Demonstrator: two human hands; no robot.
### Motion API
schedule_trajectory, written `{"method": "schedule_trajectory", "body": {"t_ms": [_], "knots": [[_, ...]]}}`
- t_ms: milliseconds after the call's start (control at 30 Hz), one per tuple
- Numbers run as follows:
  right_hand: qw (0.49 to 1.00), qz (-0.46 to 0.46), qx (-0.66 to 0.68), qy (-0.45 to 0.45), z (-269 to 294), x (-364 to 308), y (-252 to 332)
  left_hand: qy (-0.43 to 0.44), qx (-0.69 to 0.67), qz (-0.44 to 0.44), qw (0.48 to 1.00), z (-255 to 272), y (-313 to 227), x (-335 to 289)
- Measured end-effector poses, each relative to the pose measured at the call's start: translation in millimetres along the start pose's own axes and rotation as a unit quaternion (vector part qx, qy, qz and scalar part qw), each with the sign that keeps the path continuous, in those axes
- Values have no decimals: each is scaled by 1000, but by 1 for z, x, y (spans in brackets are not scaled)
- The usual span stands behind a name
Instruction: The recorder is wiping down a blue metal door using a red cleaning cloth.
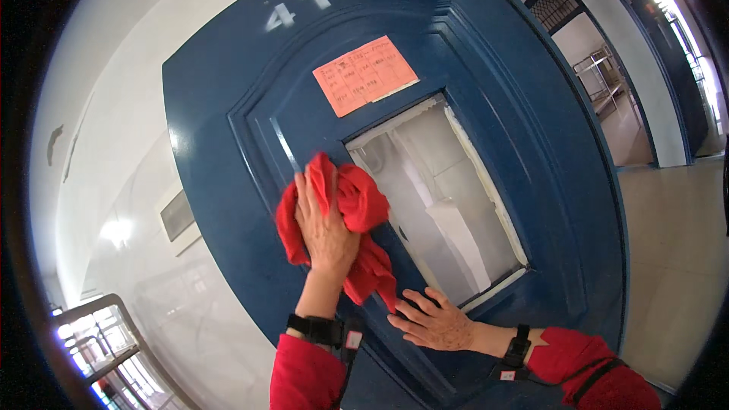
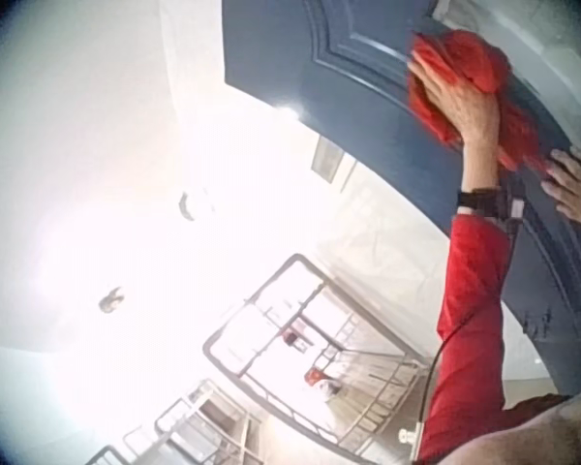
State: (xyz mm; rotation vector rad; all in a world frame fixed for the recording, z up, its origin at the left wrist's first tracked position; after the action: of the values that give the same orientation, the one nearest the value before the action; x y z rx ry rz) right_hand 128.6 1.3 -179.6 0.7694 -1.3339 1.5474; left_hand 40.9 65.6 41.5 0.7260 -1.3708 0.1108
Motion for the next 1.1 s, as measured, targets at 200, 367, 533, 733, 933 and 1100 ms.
{"method": "schedule_trajectory", "body": {"t_ms": [200, 367, 533, 733, 933, 1100], "knots": [[1000, 6, -2, 6, -2, -1, -1, 92, -33, -112, 989, 4, -10, -45], [1000, 8, 0, -4, 3, 3, 1, 79, -12, -159, 984, 16, 22, -14], [1000, 6, 11, -7, 0, 1, -1, -10, 66, -72, 995, 26, 65, 17], [1000, 5, 9, -7, -3, -2, -2, 39, 85, -71, 993, 17, 44, -37], [1000, 1, -8, -9, -4, -1, -1, 152, -21, -156, 976, 22, 16, -93], [1000, 8, -19, -13, -2, 2, 0, 107, -37, -154, 982, 19, 35, -61]]}}
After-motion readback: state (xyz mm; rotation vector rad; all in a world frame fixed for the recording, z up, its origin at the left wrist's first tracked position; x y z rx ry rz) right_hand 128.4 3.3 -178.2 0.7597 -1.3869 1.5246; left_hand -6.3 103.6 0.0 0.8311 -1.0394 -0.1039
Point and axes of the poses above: each hand's wrist, its own x-axis towards the middle knuckle, its own z-axis out of the back of the hand, y = z × x, the point moved 2 cm from there along x, towards the middle knuckle, and after that the axes turned 2 degrees about -y, right-handed, at the moved point
